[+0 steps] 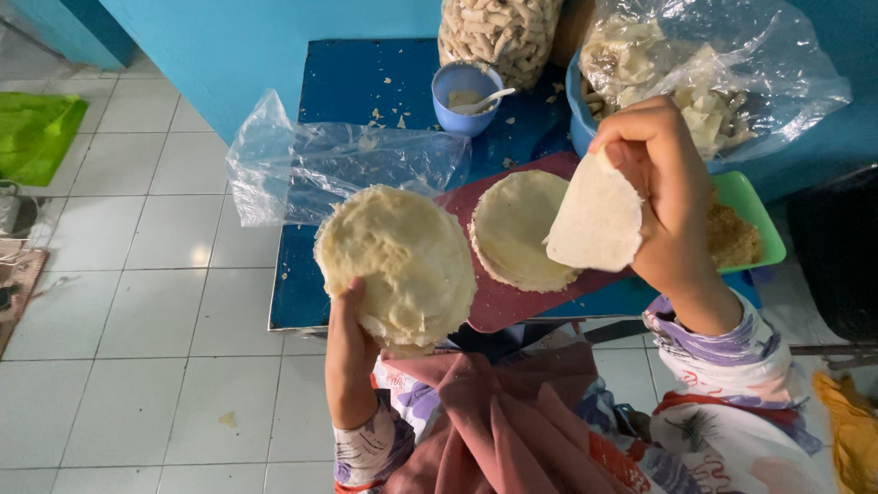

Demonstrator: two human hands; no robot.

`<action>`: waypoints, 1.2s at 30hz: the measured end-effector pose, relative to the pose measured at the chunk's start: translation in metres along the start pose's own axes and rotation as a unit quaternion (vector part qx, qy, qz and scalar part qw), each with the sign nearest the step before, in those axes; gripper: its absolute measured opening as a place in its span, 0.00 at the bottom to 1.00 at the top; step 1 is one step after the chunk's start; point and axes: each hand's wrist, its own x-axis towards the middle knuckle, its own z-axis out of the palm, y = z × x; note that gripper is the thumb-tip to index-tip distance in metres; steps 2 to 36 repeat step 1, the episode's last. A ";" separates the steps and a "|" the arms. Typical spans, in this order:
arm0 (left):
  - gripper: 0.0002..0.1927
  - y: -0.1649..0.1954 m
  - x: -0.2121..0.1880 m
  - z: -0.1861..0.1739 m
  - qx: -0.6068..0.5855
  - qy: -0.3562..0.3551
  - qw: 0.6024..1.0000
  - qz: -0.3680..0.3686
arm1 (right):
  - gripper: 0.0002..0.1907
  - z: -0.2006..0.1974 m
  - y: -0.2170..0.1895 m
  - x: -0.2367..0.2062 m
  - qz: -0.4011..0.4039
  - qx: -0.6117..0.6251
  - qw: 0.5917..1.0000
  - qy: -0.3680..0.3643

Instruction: The person sits at a small table and peels thin dried sheets off round dough discs by hand, one disc at a time. They tear the loosened sheets into pieces and drop the pieces into a large bowl, working through a stack of discs and covering a finished disc with plastic wrap.

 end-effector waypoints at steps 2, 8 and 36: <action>0.32 0.000 0.000 -0.001 0.002 0.007 1.000 0.003 | 0.04 -0.001 0.000 -0.002 0.009 -0.052 0.999 0.007; 0.32 0.000 0.000 -0.001 0.002 0.007 1.000 0.003 | 0.04 -0.001 0.000 -0.002 0.009 -0.052 0.999 0.007; 0.32 0.000 0.000 -0.001 0.002 0.007 1.000 0.003 | 0.04 -0.001 0.000 -0.002 0.009 -0.052 0.999 0.007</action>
